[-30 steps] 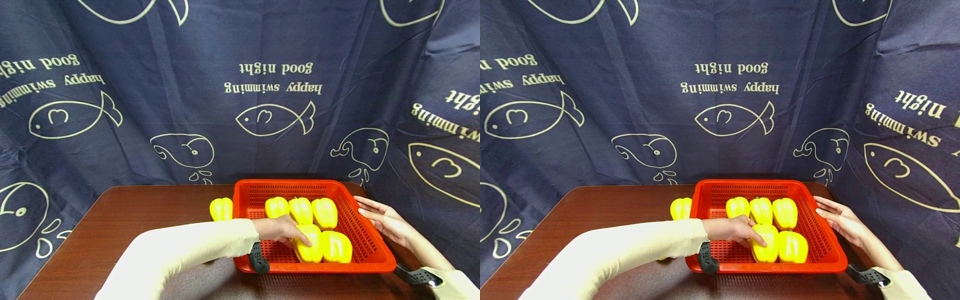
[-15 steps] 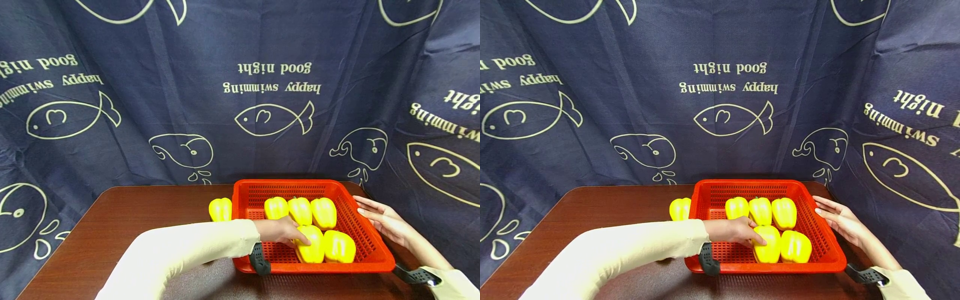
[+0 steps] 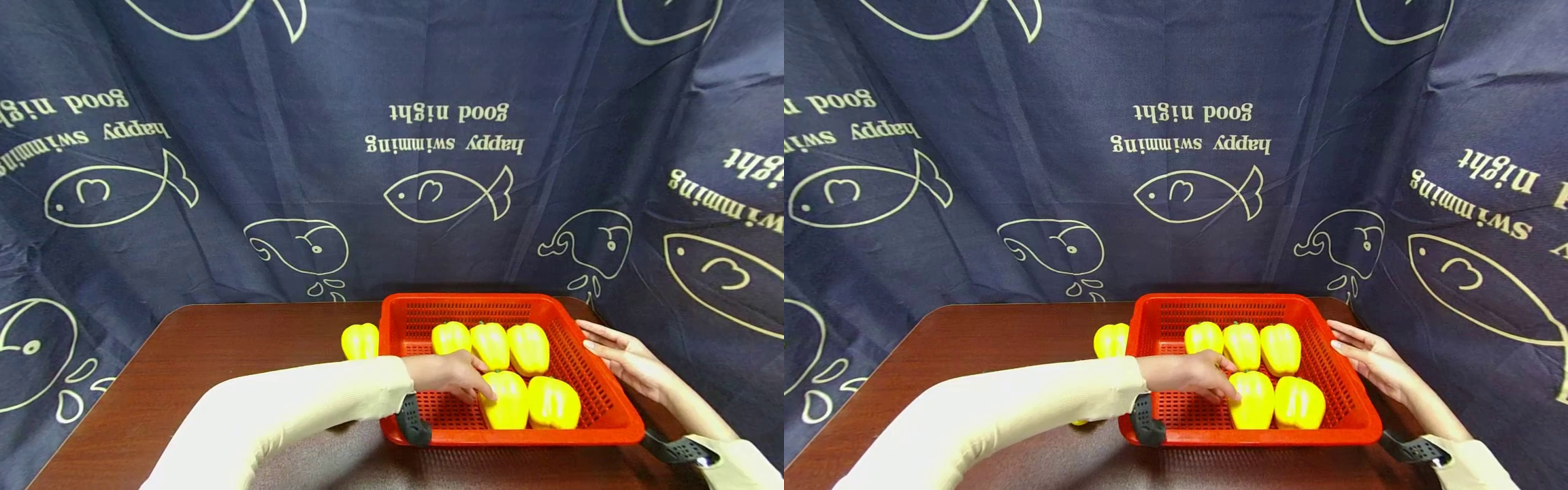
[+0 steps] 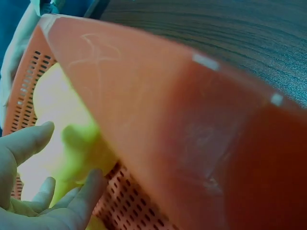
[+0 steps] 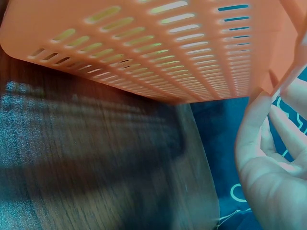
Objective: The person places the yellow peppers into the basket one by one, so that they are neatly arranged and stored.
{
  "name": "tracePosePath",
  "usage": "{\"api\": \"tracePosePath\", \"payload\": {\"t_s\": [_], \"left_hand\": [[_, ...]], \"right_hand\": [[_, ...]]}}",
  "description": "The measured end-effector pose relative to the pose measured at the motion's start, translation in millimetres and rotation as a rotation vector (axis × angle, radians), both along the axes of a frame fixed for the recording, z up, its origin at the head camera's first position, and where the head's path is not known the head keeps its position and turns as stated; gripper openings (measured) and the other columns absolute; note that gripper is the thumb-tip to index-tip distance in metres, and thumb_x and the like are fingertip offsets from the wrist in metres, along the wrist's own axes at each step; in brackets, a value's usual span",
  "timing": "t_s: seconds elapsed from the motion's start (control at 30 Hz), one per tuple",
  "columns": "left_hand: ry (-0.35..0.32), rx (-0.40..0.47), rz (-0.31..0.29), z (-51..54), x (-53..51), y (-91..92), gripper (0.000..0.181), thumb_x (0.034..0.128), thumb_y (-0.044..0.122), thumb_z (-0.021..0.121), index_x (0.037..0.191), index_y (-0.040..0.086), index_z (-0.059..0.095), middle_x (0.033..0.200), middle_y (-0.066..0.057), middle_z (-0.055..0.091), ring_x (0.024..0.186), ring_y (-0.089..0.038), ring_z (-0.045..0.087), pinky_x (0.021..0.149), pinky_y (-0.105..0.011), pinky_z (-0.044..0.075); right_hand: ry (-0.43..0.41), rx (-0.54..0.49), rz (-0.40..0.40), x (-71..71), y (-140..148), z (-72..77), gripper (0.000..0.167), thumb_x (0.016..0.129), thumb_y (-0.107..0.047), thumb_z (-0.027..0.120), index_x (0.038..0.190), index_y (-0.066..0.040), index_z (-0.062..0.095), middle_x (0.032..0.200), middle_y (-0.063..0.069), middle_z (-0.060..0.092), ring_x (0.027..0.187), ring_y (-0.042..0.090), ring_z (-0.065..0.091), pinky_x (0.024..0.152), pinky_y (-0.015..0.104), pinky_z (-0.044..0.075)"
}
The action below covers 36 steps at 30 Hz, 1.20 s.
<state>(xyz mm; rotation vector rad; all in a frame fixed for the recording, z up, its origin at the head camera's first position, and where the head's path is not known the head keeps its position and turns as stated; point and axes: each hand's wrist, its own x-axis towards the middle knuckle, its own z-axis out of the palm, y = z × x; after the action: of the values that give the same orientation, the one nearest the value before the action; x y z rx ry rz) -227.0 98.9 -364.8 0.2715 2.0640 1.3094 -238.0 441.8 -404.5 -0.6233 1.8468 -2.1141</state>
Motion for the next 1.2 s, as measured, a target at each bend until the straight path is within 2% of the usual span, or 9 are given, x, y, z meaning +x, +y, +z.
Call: {"api": "tracePosePath", "payload": {"t_s": [0.13, 0.27, 0.33, 0.43, 0.53, 0.7, 0.9, 1.2], "left_hand": [[-0.011, 0.033, 0.005, 7.5, -1.3, -8.0, 0.042, 0.0802, -0.005, 0.070, 0.118, 0.000, 0.052, 0.089, -0.005, 0.049, 0.071, -0.017, 0.051, 0.080, -0.034, 0.057], [0.000, 0.046, 0.010, 13.9, -2.9, -16.1, 0.045, 0.0805, -0.002, 0.070, 0.122, 0.000, 0.052, 0.083, -0.007, 0.056, 0.072, -0.019, 0.053, 0.083, -0.037, 0.057], [0.015, 0.042, 0.005, 17.2, -3.5, -20.7, 0.048, 0.0812, -0.001, 0.071, 0.126, 0.000, 0.051, 0.083, -0.006, 0.059, 0.078, -0.021, 0.058, 0.083, -0.038, 0.057], [0.024, 0.058, 0.020, 21.0, -3.5, -26.6, 0.051, 0.0816, -0.001, 0.071, 0.128, -0.001, 0.051, 0.091, -0.009, 0.065, 0.092, -0.029, 0.064, 0.086, -0.041, 0.056], [0.037, 0.080, 0.036, 26.3, -3.3, -33.2, 0.053, 0.0822, -0.001, 0.070, 0.131, -0.001, 0.049, 0.104, -0.015, 0.065, 0.106, -0.036, 0.063, 0.088, -0.045, 0.055], [0.080, 0.149, 0.074, 35.3, -5.1, -44.5, 0.053, 0.0815, -0.002, 0.070, 0.130, -0.002, 0.050, 0.117, -0.021, 0.059, 0.101, -0.032, 0.066, 0.086, -0.047, 0.055], [0.138, 0.225, 0.086, 43.2, -8.4, -61.8, 0.051, 0.0836, -0.001, 0.067, 0.132, -0.003, 0.050, 0.125, -0.025, 0.055, 0.098, -0.025, 0.065, 0.086, -0.045, 0.055], [0.189, 0.288, 0.165, 52.8, -12.8, -93.4, 0.050, 0.0857, 0.001, 0.067, 0.133, 0.001, 0.051, 0.127, -0.021, 0.057, 0.105, -0.029, 0.066, 0.085, -0.043, 0.056]], "right_hand": [[-0.004, -0.013, 0.007, -0.2, 0, -0.5, 0.050, 0.100, 0.007, 0.032, 0.134, -0.023, 0.054, 0.128, -0.010, 0.062, 0.110, 0.011, 0.064, 0.086, 0.028, 0.055], [-0.010, -0.013, 0.004, 0.0, -1, 0.1, 0.049, 0.100, 0.006, 0.032, 0.133, -0.023, 0.055, 0.127, -0.010, 0.063, 0.109, 0.011, 0.065, 0.086, 0.028, 0.055], [-0.012, -0.004, -0.003, 0.3, -1, 0.9, 0.049, 0.100, 0.006, 0.033, 0.132, -0.024, 0.055, 0.127, -0.010, 0.063, 0.109, 0.011, 0.065, 0.086, 0.028, 0.056], [-0.010, -0.003, -0.002, 0.5, -2, 1.6, 0.049, 0.100, 0.006, 0.033, 0.132, -0.023, 0.055, 0.127, -0.010, 0.063, 0.109, 0.011, 0.065, 0.086, 0.028, 0.055], [-0.012, -0.019, 0.011, 0.8, -2, 2.3, 0.050, 0.100, 0.007, 0.032, 0.133, -0.023, 0.055, 0.127, -0.009, 0.063, 0.109, 0.011, 0.065, 0.086, 0.028, 0.055], [-0.017, -0.038, 0.042, 1.5, -2, 3.0, 0.051, 0.100, 0.007, 0.031, 0.134, -0.022, 0.055, 0.128, -0.008, 0.063, 0.110, 0.012, 0.065, 0.087, 0.029, 0.055], [-0.017, -0.023, 0.030, 2.3, -2, 1.9, 0.050, 0.100, 0.006, 0.031, 0.133, -0.023, 0.055, 0.128, -0.010, 0.063, 0.111, 0.011, 0.064, 0.087, 0.028, 0.055], [-0.024, 0.013, -0.010, 1.8, -1, 2.0, 0.048, 0.101, 0.004, 0.034, 0.132, -0.026, 0.055, 0.127, -0.012, 0.063, 0.109, 0.011, 0.065, 0.086, 0.029, 0.056]]}}
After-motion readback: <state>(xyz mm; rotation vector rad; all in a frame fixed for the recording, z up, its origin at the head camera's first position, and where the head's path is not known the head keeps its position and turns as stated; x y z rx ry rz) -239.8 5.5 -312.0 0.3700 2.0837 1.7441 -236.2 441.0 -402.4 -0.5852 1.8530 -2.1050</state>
